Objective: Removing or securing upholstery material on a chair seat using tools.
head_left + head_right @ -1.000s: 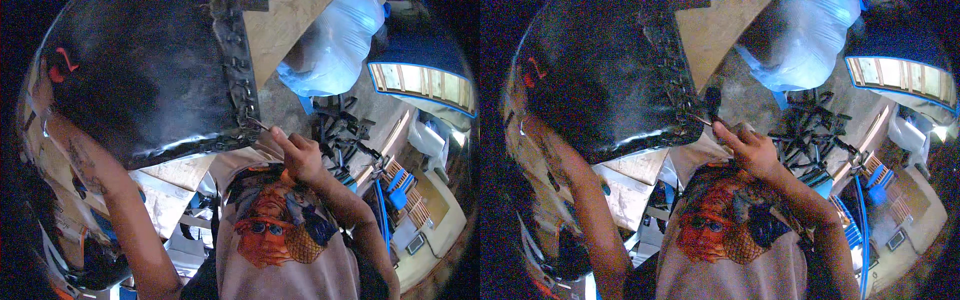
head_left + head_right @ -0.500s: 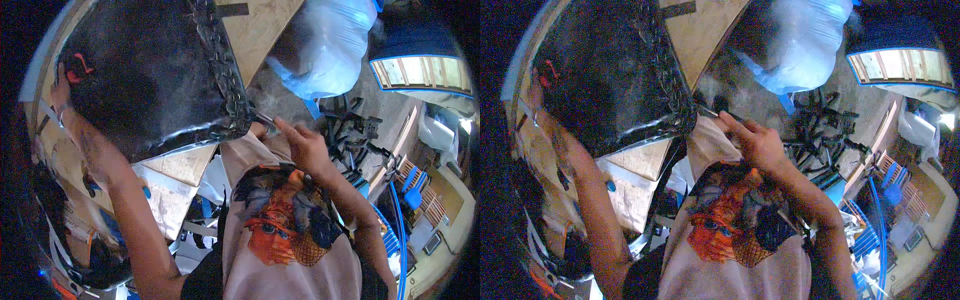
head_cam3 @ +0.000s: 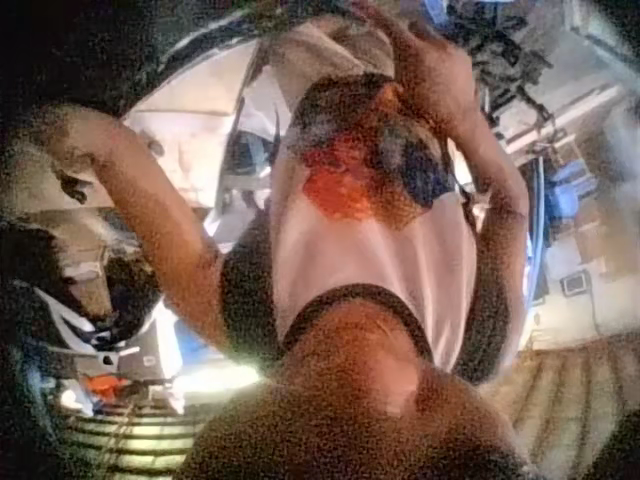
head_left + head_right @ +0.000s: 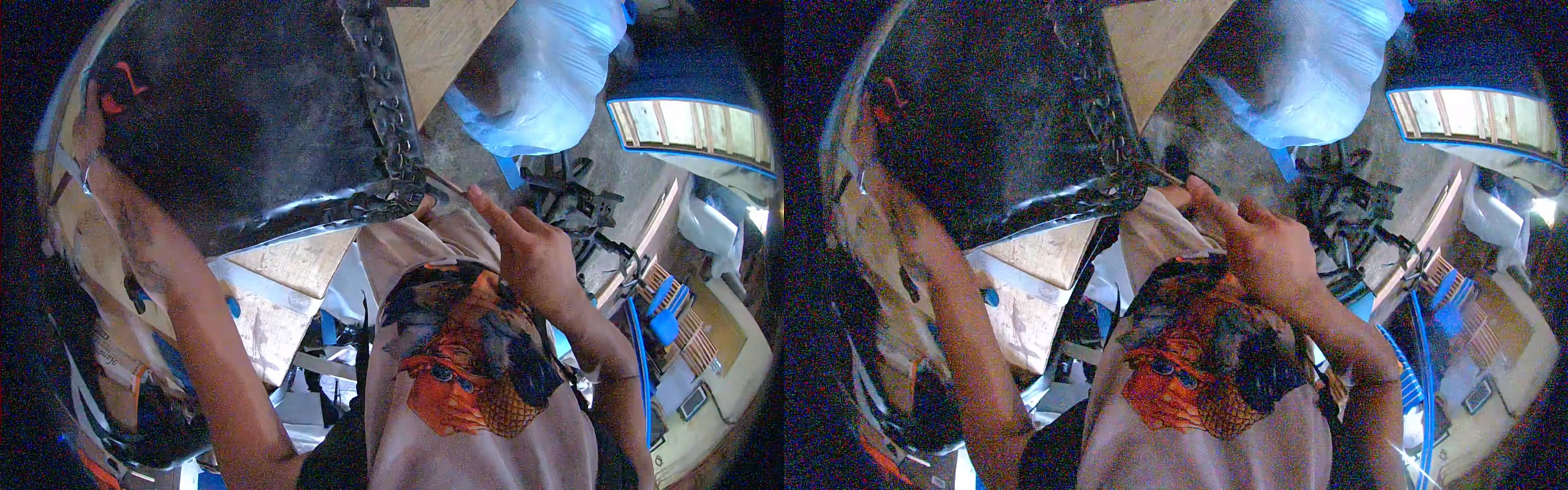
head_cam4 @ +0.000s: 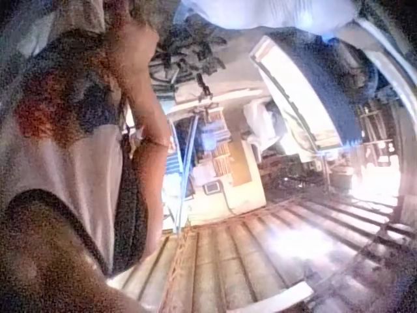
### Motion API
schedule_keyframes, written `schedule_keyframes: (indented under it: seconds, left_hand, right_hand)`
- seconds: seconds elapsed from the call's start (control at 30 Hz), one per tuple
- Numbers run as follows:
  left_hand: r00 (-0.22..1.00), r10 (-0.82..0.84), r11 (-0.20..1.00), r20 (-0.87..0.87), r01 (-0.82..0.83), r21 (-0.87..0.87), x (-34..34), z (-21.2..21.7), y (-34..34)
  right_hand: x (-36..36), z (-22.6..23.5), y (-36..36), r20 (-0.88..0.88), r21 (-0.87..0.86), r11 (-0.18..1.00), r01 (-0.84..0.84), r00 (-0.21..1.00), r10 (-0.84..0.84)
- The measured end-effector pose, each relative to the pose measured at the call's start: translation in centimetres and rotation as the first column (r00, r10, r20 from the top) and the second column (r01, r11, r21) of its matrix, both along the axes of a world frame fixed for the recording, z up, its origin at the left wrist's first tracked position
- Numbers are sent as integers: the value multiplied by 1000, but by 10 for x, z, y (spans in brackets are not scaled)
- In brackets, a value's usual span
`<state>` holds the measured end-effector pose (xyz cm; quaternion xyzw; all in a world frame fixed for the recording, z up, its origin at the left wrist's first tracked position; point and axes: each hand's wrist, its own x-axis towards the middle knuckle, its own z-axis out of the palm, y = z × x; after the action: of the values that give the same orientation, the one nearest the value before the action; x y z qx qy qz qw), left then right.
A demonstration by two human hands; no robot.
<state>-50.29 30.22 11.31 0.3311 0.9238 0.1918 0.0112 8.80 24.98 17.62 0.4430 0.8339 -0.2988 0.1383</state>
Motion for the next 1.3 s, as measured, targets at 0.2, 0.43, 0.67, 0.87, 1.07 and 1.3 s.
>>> schedule_keyframes:
  seconds: [0.2, 0.43, 0.67, 0.87, 1.07, 1.3]
  left_hand:
    - [989, -139, 984, 57, 131, 120, 11, -16, 7]
    - [968, -215, 963, -128, 232, 138, 45, -31, 30]
    - [949, -164, 986, -270, 156, -52, 7, -6, 4]
    - [1000, -8, 995, 10, 9, -96, 36, 11, 7]
    - [989, 27, 999, 143, -24, -22, 24, 4, 7]
    - [996, -60, 998, -72, 62, 14, -7, -9, 10]
  right_hand:
    - [3, -20, -1, 6, 49, 999, 4, 1000, -5]
    - [32, -149, 25, -600, 291, 957, 19, 782, 167]
    - [13, -75, 1, -406, 168, 985, 43, 913, 29]
    - [3, -23, -7, -182, 175, 984, -26, 982, 58]
    - [-9, 8, 0, 131, 36, 993, -109, 986, 104]
    - [-14, 16, 0, 98, 90, 994, -54, 994, 45]
